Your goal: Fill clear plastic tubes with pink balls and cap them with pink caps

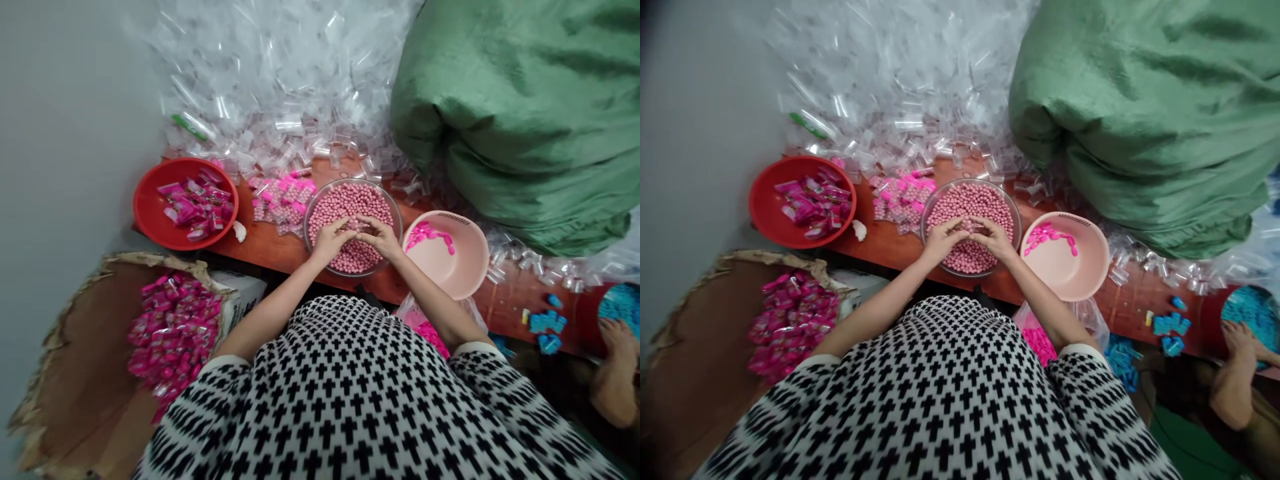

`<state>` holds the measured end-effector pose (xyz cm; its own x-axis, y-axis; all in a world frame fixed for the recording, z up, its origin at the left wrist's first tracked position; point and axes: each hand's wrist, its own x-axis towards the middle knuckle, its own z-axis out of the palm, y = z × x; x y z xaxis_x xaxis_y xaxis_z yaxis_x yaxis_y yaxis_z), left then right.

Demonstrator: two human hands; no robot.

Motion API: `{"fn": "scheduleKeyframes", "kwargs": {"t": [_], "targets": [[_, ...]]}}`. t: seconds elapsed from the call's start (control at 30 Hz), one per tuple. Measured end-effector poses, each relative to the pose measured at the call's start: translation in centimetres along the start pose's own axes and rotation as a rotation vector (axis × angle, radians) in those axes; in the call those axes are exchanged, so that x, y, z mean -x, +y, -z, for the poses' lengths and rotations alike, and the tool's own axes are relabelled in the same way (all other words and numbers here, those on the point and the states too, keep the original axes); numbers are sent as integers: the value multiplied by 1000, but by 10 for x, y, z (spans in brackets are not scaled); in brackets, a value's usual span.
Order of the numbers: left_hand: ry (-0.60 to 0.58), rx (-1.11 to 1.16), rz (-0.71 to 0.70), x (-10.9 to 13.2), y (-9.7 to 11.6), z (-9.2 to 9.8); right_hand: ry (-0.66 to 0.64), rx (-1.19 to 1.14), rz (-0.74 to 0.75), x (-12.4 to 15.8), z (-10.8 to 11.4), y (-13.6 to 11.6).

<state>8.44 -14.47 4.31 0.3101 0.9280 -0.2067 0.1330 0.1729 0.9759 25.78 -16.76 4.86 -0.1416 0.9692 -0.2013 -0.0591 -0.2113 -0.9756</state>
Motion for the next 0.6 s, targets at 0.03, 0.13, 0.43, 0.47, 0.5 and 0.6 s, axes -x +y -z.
{"fn": "scheduleKeyframes", "kwargs": {"t": [0.03, 0.13, 0.43, 0.47, 0.5, 0.6], "targets": [[10, -22, -14, 1, 1, -2, -1, 32, 21, 2, 5, -1], [-7, -35, -61, 2, 4, -5, -48, 133, 80, 8, 19, -12], [-138, 196, 29, -4, -3, -8, -182, 174, 42, 15, 31, -31], [-146, 206, 51, -4, -3, -8, -177, 125, 17, 15, 30, -29], [-155, 221, 76, -5, -3, -8, -166, 73, -5, 15, 29, -27], [-157, 290, 140, -6, -1, -9, -93, -41, -41, 13, 29, -20]]}}
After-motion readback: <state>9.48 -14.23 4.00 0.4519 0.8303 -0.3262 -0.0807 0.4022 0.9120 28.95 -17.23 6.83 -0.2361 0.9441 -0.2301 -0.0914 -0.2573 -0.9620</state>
